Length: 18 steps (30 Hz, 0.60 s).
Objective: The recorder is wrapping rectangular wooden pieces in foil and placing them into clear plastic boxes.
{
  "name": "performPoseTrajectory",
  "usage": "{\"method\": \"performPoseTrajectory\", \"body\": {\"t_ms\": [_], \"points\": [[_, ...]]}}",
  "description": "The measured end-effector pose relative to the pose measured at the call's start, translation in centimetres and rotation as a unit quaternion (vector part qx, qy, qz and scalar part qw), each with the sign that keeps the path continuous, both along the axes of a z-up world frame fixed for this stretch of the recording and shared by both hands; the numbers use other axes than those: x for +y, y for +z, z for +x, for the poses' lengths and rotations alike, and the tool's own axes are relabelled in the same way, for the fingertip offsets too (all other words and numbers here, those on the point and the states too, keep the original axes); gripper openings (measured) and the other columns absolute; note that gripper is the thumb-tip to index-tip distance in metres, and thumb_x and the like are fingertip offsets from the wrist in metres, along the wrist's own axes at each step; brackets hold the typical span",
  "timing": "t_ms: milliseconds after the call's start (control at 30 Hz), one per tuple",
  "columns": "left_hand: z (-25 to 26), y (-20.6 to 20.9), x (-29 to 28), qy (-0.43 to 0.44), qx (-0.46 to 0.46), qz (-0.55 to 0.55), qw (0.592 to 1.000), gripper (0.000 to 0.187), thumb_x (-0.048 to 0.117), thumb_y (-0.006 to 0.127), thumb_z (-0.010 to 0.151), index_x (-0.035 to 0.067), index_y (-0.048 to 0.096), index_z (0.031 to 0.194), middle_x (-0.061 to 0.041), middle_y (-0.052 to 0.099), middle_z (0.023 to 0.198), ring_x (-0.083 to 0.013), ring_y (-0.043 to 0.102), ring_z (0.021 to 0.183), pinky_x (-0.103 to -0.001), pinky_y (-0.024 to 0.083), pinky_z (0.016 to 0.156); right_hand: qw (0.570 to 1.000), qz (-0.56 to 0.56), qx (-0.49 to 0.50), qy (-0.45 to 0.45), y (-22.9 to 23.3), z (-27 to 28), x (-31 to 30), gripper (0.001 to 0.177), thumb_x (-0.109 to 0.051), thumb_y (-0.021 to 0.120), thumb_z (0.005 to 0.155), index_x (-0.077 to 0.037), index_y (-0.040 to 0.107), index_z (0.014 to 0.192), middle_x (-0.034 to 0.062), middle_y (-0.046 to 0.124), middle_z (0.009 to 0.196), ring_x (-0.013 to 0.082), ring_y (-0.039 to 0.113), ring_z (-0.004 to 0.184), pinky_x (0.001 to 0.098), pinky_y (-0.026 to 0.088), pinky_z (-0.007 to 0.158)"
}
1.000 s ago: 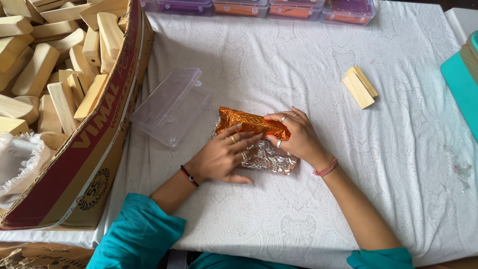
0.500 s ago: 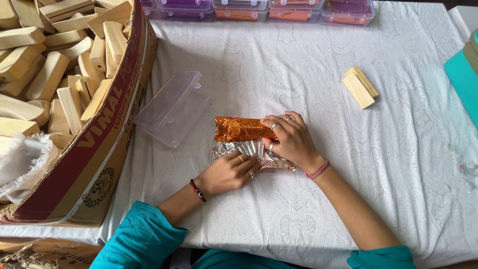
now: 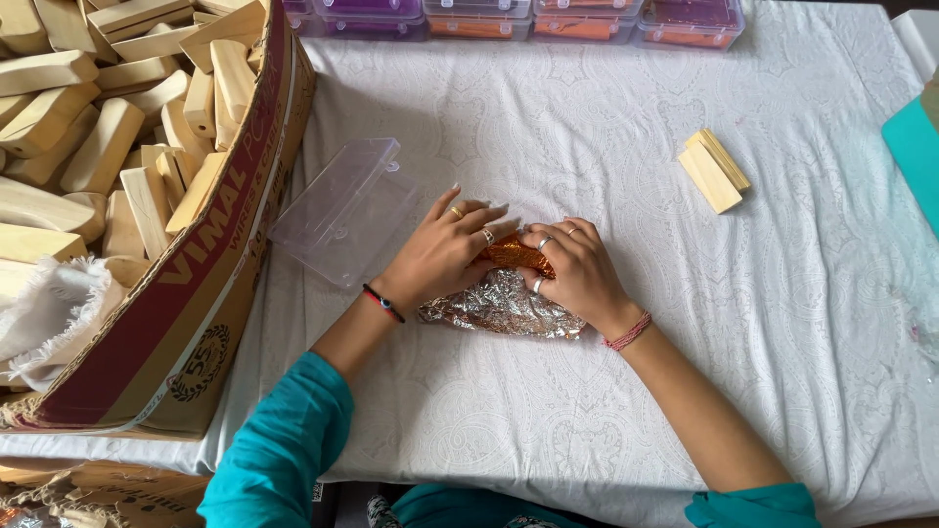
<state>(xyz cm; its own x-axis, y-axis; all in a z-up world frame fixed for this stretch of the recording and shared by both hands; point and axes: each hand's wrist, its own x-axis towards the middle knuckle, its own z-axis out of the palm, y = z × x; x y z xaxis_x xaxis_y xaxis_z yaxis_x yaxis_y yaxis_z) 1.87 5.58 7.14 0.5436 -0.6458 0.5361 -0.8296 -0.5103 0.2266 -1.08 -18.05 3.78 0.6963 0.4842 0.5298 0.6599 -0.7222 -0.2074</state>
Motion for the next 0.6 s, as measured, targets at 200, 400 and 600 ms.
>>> {"method": "performPoseTrajectory", "body": {"t_ms": [200, 400, 600], "points": [[1.3, -2.2, -0.4, -0.020, 0.076, 0.079, 0.994, 0.060, 0.023, 0.084, 0.073, 0.016, 0.067, 0.130, -0.006, 0.070, 0.126, -0.0254, 0.064, 0.117, -0.057, 0.027, 0.121, 1.000, 0.002, 0.011, -0.002, -0.4, -0.2, -0.6, 0.043, -0.018, 0.084, 0.079, -0.005, 0.065, 0.116, 0.0108, 0.069, 0.126, 0.0261, 0.065, 0.116, 0.0467, 0.044, 0.110], [1.3, -2.3, -0.3, -0.016, 0.055, 0.055, 0.997, 0.059, 0.020, 0.084, 0.074, 0.013, 0.067, 0.130, -0.008, 0.070, 0.126, -0.0256, 0.065, 0.114, -0.054, 0.029, 0.122, 0.998, -0.050, -0.026, 0.039, 4.2, -4.8, -0.1, 0.071, -0.055, 0.077, 0.074, -0.005, 0.065, 0.124, 0.0205, 0.062, 0.133, 0.0337, 0.059, 0.124, 0.0515, 0.039, 0.110], [1.3, -3.1, -0.4, -0.017, 0.073, 0.047, 0.996, 0.058, 0.015, 0.081, 0.076, 0.014, 0.067, 0.133, -0.007, 0.071, 0.125, -0.0252, 0.066, 0.115, -0.052, 0.028, 0.124, 0.992, -0.120, -0.002, 0.030, -1.6, -7.3, -2.2, 0.034, -0.032, 0.074, 0.090, -0.010, 0.064, 0.113, 0.0106, 0.075, 0.113, 0.0230, 0.067, 0.114, 0.0485, 0.047, 0.110]]}}
